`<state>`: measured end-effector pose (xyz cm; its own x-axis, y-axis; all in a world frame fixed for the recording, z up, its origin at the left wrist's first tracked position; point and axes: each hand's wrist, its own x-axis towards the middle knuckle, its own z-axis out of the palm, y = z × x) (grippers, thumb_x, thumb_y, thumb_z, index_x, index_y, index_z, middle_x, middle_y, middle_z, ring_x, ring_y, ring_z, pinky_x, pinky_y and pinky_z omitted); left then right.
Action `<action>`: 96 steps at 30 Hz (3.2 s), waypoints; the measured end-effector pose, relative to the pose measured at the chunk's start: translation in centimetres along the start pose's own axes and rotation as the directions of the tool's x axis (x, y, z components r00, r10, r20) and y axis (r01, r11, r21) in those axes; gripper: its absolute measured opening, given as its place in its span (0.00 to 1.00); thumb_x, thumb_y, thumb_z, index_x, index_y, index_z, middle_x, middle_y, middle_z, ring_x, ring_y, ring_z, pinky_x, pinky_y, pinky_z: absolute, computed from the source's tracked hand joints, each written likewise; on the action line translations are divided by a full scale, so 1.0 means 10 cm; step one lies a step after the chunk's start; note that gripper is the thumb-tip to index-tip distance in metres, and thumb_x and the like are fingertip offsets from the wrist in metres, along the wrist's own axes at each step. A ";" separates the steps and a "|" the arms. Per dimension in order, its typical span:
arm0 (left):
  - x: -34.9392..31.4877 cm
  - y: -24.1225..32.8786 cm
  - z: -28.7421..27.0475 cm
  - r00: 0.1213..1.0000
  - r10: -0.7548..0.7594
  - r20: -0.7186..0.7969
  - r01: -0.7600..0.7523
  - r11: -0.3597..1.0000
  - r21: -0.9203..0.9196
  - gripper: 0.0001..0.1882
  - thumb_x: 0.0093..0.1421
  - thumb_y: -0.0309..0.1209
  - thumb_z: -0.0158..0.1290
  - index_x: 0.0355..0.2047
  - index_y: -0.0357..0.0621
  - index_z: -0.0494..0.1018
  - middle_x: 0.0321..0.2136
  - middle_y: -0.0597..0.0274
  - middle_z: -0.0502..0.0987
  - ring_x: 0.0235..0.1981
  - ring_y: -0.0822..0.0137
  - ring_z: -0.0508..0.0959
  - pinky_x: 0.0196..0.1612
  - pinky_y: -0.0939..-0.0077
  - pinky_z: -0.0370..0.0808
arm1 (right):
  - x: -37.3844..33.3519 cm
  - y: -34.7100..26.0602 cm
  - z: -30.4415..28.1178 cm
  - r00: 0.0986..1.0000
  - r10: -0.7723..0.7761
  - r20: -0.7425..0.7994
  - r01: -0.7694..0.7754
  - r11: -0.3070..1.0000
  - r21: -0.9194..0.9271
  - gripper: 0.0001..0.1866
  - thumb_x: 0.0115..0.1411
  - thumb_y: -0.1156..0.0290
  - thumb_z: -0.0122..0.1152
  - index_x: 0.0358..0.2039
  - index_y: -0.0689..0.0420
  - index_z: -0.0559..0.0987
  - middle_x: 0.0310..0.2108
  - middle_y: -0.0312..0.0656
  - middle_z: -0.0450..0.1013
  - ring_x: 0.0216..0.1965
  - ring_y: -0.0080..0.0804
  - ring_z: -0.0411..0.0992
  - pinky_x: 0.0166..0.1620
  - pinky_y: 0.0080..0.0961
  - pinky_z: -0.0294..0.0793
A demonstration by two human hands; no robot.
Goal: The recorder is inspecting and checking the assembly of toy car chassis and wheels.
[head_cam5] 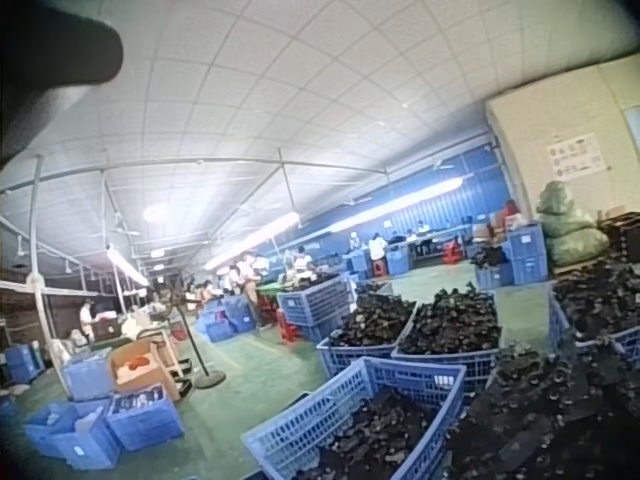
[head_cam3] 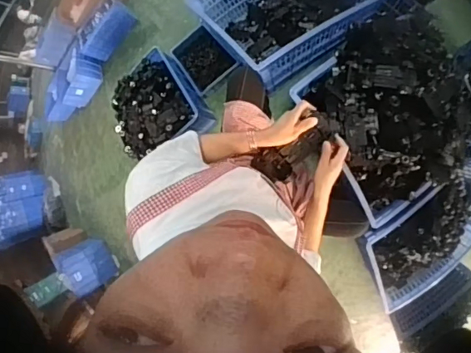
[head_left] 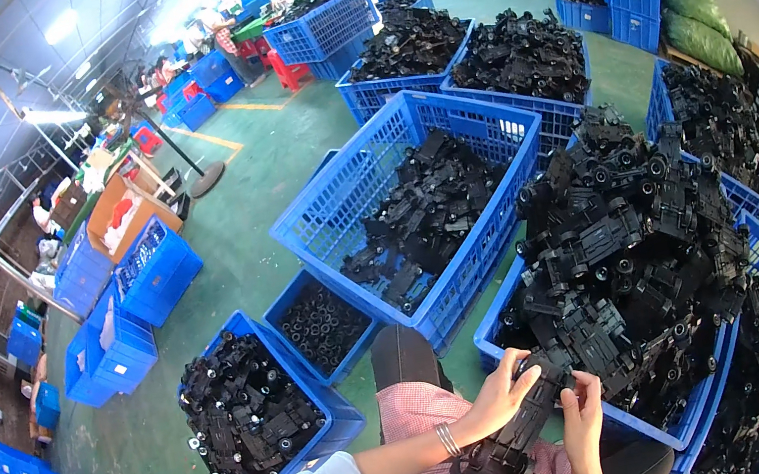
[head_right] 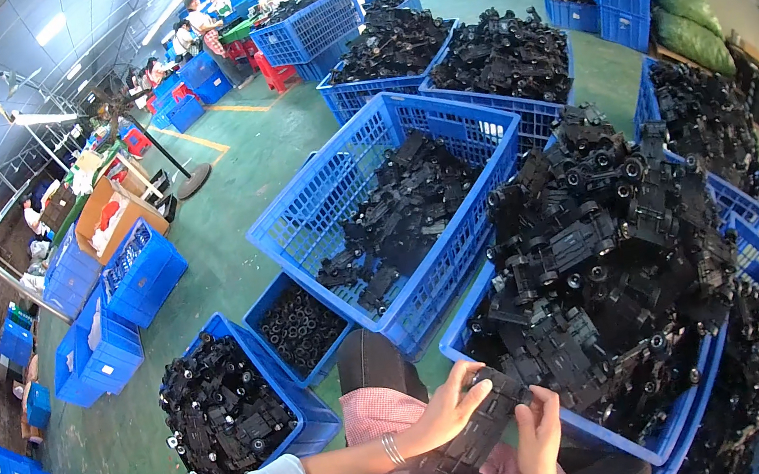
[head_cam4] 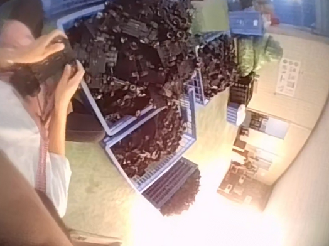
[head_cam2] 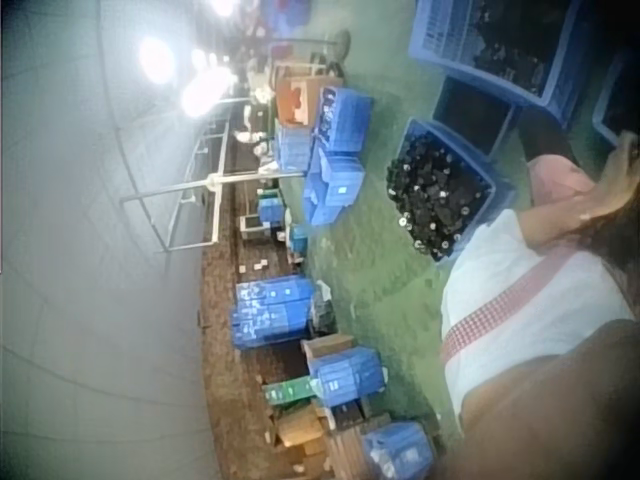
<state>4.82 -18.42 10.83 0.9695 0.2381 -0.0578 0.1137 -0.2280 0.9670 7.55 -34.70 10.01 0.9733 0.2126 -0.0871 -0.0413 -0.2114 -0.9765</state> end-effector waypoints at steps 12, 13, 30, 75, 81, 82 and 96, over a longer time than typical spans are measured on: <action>0.04 0.10 -0.12 1.000 -0.014 0.024 0.015 0.999 -0.031 0.14 0.64 0.39 0.43 0.37 0.38 0.63 0.24 0.60 0.67 0.26 0.69 0.69 0.33 0.74 0.68 | -0.06 -0.06 0.05 0.995 -0.104 0.009 0.102 0.986 0.130 0.17 0.58 0.72 0.50 0.48 0.61 0.65 0.39 0.39 0.65 0.42 0.26 0.64 0.46 0.20 0.63; -0.05 0.07 -0.11 0.999 -0.038 0.013 0.038 0.999 -0.019 0.15 0.64 0.39 0.42 0.36 0.38 0.63 0.24 0.59 0.67 0.27 0.68 0.68 0.34 0.74 0.68 | -0.09 -0.07 0.05 0.992 -0.115 0.047 0.103 0.972 0.211 0.17 0.59 0.71 0.50 0.48 0.61 0.65 0.38 0.38 0.66 0.41 0.25 0.64 0.46 0.20 0.63; 0.10 -0.16 -0.17 0.988 -0.151 0.003 0.148 0.960 -0.238 0.23 0.67 0.45 0.31 0.39 0.38 0.67 0.33 0.65 0.69 0.36 0.74 0.68 0.44 0.80 0.65 | -0.13 -0.11 0.15 0.980 -0.021 0.196 -0.076 0.878 0.473 0.27 0.63 0.61 0.46 0.59 0.60 0.55 0.46 0.44 0.66 0.41 0.28 0.67 0.42 0.26 0.73; 0.06 -0.06 -0.22 0.935 -0.143 0.324 0.169 0.984 -0.053 0.38 0.62 0.37 0.47 0.64 0.47 0.36 0.45 0.54 0.69 0.44 0.66 0.70 0.47 0.73 0.67 | -0.19 -0.04 0.30 0.990 0.109 0.089 -0.140 0.815 0.562 0.39 0.54 0.82 0.47 0.63 0.54 0.40 0.34 0.46 0.73 0.29 0.23 0.72 0.30 0.14 0.70; -0.02 -0.19 -0.11 0.960 -0.009 0.281 0.078 0.969 -0.234 0.39 0.60 0.28 0.46 0.64 0.54 0.35 0.48 0.52 0.69 0.48 0.65 0.70 0.50 0.73 0.64 | -0.14 0.17 0.30 0.979 0.128 0.158 -0.174 0.931 0.322 0.42 0.57 0.82 0.47 0.63 0.51 0.34 0.34 0.43 0.72 0.26 0.20 0.69 0.25 0.10 0.67; -0.02 -0.14 -0.13 0.967 0.009 0.256 0.015 0.996 -0.092 0.39 0.58 0.24 0.45 0.64 0.54 0.36 0.44 0.45 0.72 0.45 0.59 0.74 0.46 0.72 0.67 | -0.13 0.19 0.30 0.971 0.129 0.202 -0.199 0.902 0.383 0.42 0.58 0.80 0.47 0.63 0.50 0.32 0.37 0.45 0.71 0.31 0.23 0.70 0.31 0.14 0.69; -0.24 -0.10 0.04 0.983 0.127 0.132 -0.117 0.990 -0.081 0.39 0.56 0.19 0.45 0.64 0.47 0.38 0.57 0.44 0.58 0.56 0.52 0.65 0.54 0.70 0.63 | -0.22 0.07 0.31 0.993 0.075 0.091 -0.111 0.860 0.498 0.41 0.54 0.85 0.44 0.63 0.52 0.37 0.51 0.51 0.63 0.52 0.34 0.63 0.54 0.29 0.60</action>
<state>2.51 -19.11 9.95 0.9962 0.0808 0.0329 -0.0182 -0.1771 0.9840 4.64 -32.37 8.89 0.9427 0.2820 -0.1781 -0.2560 0.2694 -0.9284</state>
